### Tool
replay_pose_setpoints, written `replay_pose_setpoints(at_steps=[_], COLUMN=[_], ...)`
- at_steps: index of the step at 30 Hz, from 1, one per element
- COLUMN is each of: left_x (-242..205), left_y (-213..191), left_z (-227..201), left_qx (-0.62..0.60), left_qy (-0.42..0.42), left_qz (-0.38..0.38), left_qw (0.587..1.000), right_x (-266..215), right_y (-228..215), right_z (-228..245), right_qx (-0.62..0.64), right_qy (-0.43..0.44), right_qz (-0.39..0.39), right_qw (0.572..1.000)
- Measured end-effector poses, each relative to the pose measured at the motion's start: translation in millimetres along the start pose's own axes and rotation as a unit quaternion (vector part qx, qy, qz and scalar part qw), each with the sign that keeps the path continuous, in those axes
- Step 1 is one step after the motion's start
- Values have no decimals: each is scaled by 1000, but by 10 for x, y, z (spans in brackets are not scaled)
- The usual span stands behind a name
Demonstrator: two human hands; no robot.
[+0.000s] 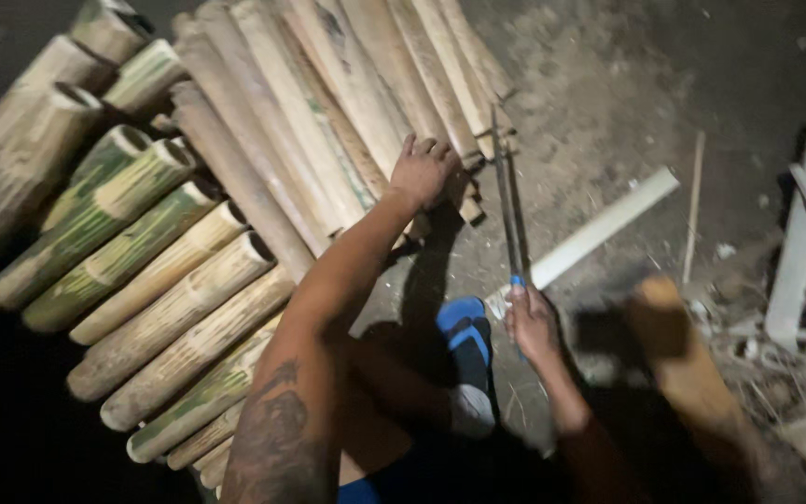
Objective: The person splits bamboo poles into thin strips using a knife and a wooden block. They repeatedly position each bamboo piece on the block and strike it with the knife to separate the material, discarding the resulting strips to the side.
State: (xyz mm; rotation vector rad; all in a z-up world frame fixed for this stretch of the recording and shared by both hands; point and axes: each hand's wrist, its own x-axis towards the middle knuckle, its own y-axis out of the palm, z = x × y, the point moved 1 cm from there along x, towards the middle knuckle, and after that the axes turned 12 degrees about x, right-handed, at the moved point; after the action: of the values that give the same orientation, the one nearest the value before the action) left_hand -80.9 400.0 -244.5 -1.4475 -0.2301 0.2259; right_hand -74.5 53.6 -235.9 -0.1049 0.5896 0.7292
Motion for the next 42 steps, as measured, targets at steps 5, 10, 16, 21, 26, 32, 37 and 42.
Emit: replay_pose_setpoints(at_steps=[5, 10, 16, 21, 26, 32, 37, 42], left_x=[-26, -492, -600, -595, -481, 44, -328, -685], left_y=[134, 527, 954, 547, -672, -2108, -2575, -2839], left_z=[-1140, -2648, -2982, -3001, -3418, -3718, -4145, -4246], left_qx=[-140, -287, -282, -450, -682, -636, -630, -452], left_qy=[28, -40, -190, -145, -2, 170, 346, 434], left_qz=[135, 81, 105, -5, -56, -170, -74, -97], left_qw=[980, 954, 935, 881, 729, 734, 692, 774], right_x=[-254, -605, -1080, -1463, -2019, -2907, -3499, -3905], right_y=[-215, -690, -1268, -1439, -1587, -1647, -1555, -1457], right_z=[-18, -30, -72, -120, 40, 488, 793, 1147], right_qx=[0, 3, -27, -13, -34, 7, -37, 17], right_qy=[16, 5, -19, -139, -227, -248, -299, -299], right_qz=[-54, -128, -203, -247, -317, -337, -365, -325], right_qw=[998, 992, 979, 959, 920, 908, 881, 897])
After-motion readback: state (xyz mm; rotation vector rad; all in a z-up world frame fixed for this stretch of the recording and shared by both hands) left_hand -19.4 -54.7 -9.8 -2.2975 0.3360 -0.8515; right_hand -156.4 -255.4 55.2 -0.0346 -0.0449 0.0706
